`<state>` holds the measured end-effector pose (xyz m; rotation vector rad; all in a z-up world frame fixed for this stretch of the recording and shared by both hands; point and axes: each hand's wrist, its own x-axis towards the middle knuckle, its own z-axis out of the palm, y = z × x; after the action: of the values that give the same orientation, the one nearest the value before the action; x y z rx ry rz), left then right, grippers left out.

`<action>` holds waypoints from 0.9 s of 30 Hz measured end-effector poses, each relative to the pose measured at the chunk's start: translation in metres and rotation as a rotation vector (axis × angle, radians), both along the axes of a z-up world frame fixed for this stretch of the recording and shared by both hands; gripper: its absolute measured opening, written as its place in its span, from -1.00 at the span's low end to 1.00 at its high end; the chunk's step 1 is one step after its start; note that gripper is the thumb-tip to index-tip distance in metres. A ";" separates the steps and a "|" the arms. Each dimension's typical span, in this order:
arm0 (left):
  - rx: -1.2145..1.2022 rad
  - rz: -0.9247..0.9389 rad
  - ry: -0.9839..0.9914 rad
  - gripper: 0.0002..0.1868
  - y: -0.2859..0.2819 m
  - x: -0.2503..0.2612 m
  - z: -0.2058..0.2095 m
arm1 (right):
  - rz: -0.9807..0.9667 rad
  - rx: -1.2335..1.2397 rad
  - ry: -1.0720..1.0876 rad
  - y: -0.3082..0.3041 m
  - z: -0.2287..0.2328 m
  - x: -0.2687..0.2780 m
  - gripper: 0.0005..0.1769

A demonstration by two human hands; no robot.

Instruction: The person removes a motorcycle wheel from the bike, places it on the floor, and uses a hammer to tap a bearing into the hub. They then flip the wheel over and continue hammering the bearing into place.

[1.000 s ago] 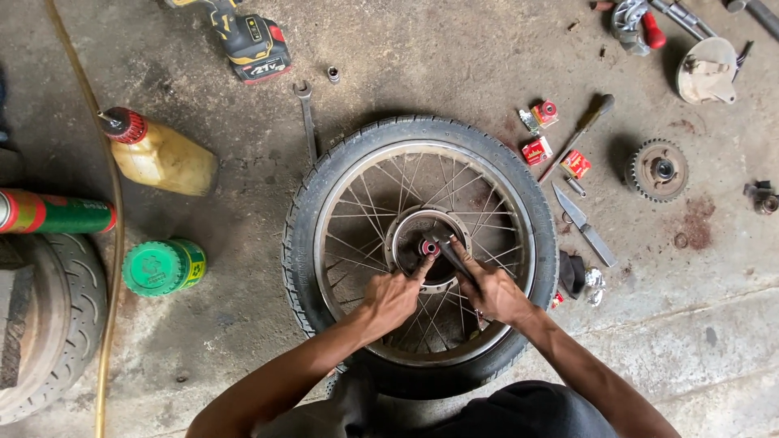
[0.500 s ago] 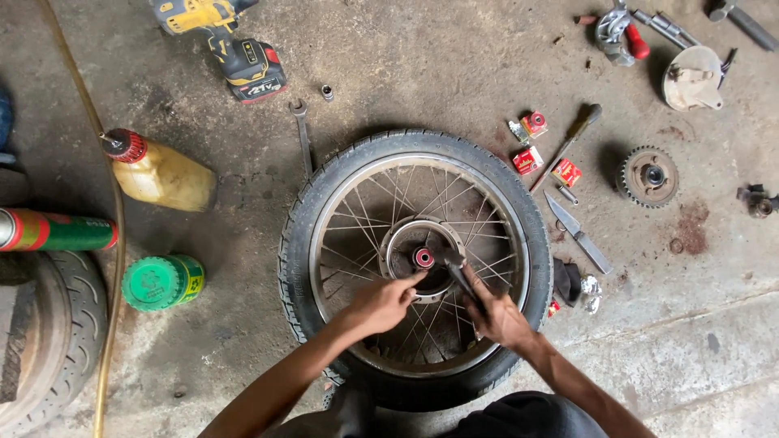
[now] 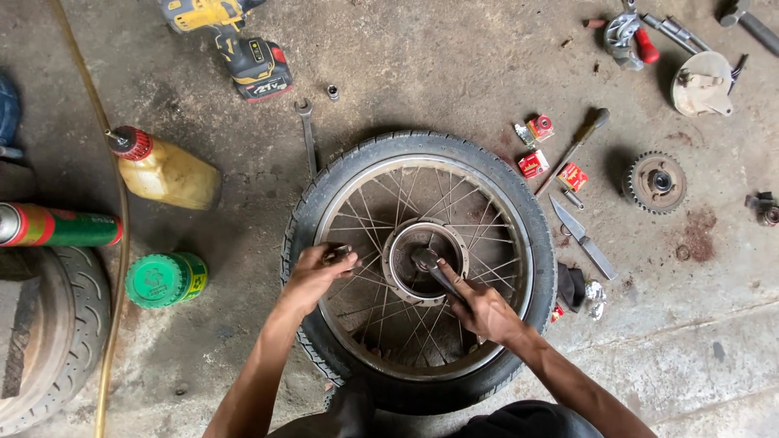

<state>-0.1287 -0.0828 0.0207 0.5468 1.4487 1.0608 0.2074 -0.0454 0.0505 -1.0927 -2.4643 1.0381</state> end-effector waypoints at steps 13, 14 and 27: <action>0.295 -0.082 0.227 -0.57 0.014 0.040 -0.011 | -0.243 -0.217 -0.088 0.005 -0.047 0.033 -0.14; 0.365 -0.103 0.303 -0.56 0.018 0.055 -0.004 | -0.311 -0.249 -0.118 0.003 -0.049 0.035 -0.17; 0.926 -0.218 1.121 -0.53 0.035 0.126 -0.091 | -0.491 -0.281 -0.092 -0.018 0.002 0.039 -0.19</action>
<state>-0.0027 -0.0480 -0.0700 2.1688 1.6533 1.2739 0.2466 -0.0635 0.0530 -1.7521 -1.9819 1.2050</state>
